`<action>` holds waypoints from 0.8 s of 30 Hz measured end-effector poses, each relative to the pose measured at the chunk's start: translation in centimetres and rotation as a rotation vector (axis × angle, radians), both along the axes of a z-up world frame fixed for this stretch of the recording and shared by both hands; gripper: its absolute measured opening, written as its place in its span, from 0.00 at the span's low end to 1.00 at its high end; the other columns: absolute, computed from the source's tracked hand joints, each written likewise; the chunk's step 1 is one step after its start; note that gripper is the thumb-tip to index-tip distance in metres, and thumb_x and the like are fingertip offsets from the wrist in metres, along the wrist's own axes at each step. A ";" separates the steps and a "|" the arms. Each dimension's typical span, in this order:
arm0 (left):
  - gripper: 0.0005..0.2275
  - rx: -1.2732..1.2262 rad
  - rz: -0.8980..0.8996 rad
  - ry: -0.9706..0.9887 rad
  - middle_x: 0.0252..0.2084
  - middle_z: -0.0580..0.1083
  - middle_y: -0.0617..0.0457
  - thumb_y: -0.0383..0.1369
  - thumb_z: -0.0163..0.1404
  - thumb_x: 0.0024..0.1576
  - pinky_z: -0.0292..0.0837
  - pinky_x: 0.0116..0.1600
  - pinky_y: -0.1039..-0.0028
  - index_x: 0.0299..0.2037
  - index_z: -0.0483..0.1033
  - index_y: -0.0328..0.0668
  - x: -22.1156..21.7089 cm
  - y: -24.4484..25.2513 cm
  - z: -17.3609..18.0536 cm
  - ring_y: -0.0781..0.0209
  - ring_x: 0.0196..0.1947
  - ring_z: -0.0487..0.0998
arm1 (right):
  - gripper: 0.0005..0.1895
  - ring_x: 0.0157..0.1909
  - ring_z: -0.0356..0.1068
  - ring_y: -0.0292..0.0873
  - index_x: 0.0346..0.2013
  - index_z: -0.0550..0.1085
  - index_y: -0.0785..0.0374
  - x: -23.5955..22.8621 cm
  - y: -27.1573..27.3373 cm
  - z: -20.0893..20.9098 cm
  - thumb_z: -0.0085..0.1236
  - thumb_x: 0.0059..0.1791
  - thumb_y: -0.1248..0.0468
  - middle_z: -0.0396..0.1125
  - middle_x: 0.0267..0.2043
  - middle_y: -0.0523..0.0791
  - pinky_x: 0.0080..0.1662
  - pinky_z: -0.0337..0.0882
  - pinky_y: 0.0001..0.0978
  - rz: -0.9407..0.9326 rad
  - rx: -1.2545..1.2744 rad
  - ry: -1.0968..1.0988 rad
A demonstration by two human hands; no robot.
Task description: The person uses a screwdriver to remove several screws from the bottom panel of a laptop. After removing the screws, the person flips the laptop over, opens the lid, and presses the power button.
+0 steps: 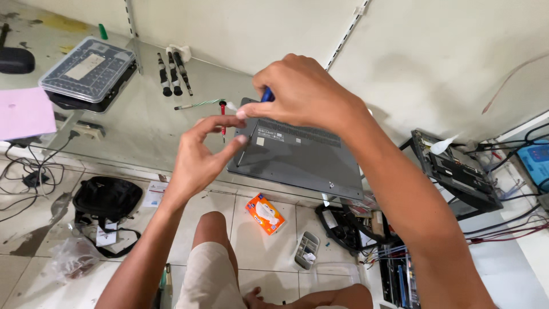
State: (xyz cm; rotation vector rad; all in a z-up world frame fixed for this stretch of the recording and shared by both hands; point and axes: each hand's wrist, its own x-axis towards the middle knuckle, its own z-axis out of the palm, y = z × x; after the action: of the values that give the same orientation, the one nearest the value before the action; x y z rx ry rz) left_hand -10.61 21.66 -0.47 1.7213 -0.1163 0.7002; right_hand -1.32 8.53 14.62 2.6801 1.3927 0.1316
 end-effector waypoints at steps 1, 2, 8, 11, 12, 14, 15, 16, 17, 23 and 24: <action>0.07 0.005 0.000 -0.001 0.44 0.79 0.63 0.32 0.54 0.54 0.66 0.56 0.75 0.41 0.77 0.49 0.5 -0.1 -0.1 0.68 0.50 0.74 | 0.31 0.22 0.51 0.45 0.16 0.61 0.57 0.0 0.3 -0.1 0.61 0.49 0.41 0.54 0.13 0.43 0.29 0.50 0.38 0.000 0.005 -0.001; 0.06 -0.031 0.014 -0.012 0.40 0.78 0.62 0.33 0.58 0.52 0.66 0.54 0.77 0.37 0.77 0.48 1.0 -0.2 -0.3 0.70 0.45 0.74 | 0.32 0.21 0.49 0.46 0.14 0.60 0.57 0.1 0.6 -0.1 0.59 0.50 0.40 0.51 0.12 0.43 0.29 0.50 0.39 -0.010 -0.023 -0.028; 0.04 0.020 0.060 -0.092 0.31 0.77 0.66 0.31 0.62 0.51 0.65 0.46 0.79 0.30 0.79 0.49 2.1 -0.7 -0.5 0.71 0.35 0.66 | 0.38 0.20 0.45 0.47 0.10 0.58 0.58 0.4 0.9 -0.3 0.54 0.51 0.35 0.45 0.09 0.43 0.29 0.51 0.39 -0.017 -0.051 -0.067; 0.01 0.157 0.085 -0.203 0.32 0.76 0.61 0.29 0.57 0.55 0.64 0.45 0.75 0.33 0.78 0.44 2.2 -0.6 -0.7 0.65 0.35 0.67 | 0.28 0.24 0.57 0.48 0.21 0.66 0.55 -0.7 0.5 1.0 0.55 0.48 0.36 0.58 0.17 0.43 0.31 0.56 0.40 -0.028 -0.062 0.010; 0.02 0.242 0.104 -0.267 0.32 0.75 0.56 0.28 0.54 0.57 0.65 0.45 0.71 0.35 0.77 0.39 2.3 -0.6 -0.8 0.61 0.35 0.68 | 0.23 0.30 0.67 0.48 0.32 0.72 0.52 -1.3 0.3 1.7 0.56 0.45 0.36 0.69 0.26 0.42 0.34 0.61 0.41 -0.045 -0.071 0.087; 0.03 0.279 0.050 -0.259 0.34 0.76 0.58 0.27 0.50 0.59 0.63 0.49 0.71 0.36 0.78 0.41 1.8 -0.6 0.1 0.61 0.38 0.70 | 0.15 0.30 0.65 0.45 0.37 0.68 0.53 -2.1 -0.3 2.9 0.54 0.45 0.48 0.68 0.28 0.42 0.34 0.61 0.39 -0.036 -0.043 0.191; 0.06 0.314 -0.004 -0.249 0.36 0.77 0.60 0.26 0.47 0.61 0.61 0.54 0.70 0.38 0.78 0.44 1.5 -0.5 0.5 0.62 0.41 0.72 | 0.13 0.30 0.64 0.42 0.42 0.65 0.54 -2.5 -0.7 3.4 0.52 0.44 0.59 0.67 0.30 0.42 0.34 0.61 0.37 -0.027 -0.016 0.297; 0.06 0.316 -0.004 -0.249 0.36 0.77 0.60 0.26 0.47 0.61 0.61 0.54 0.70 0.38 0.78 0.44 1.5 -0.5 0.8 0.62 0.41 0.72 | 0.13 0.30 0.64 0.42 0.42 0.65 0.54 -2.0 -0.7 3.1 0.52 0.44 0.59 0.67 0.30 0.42 0.34 0.61 0.37 -0.027 -0.014 0.297; 0.05 0.306 -0.025 -0.213 0.38 0.77 0.59 0.30 0.48 0.60 0.62 0.53 0.71 0.39 0.78 0.44 1.5 -0.6 1.1 0.61 0.42 0.71 | 0.09 0.30 0.63 0.43 0.36 0.66 0.56 -1.5 -0.7 2.7 0.52 0.48 0.56 0.66 0.28 0.43 0.33 0.59 0.38 -0.013 -0.008 0.242; 0.01 0.152 0.060 -0.186 0.34 0.78 0.63 0.30 0.57 0.55 0.61 0.43 0.77 0.33 0.79 0.49 2.3 -1.2 0.1 0.70 0.36 0.71 | 0.27 0.26 0.59 0.51 0.19 0.68 0.57 -0.9 -0.3 1.9 0.49 0.53 0.43 0.61 0.18 0.44 0.34 0.57 0.44 -0.050 -0.100 0.017; 0.03 0.192 0.058 -0.255 0.33 0.78 0.62 0.28 0.56 0.57 0.61 0.47 0.76 0.32 0.80 0.49 2.3 -1.2 0.0 0.69 0.33 0.69 | 0.22 0.32 0.67 0.54 0.24 0.73 0.54 -1.1 -0.3 2.2 0.49 0.50 0.42 0.69 0.25 0.45 0.37 0.62 0.47 -0.042 -0.110 0.033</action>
State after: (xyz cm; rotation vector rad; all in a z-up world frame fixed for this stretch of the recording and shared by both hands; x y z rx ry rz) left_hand -8.31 20.48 -0.47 1.8166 -0.3205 0.9758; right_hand -2.42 8.27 16.82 2.6304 1.3114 0.0065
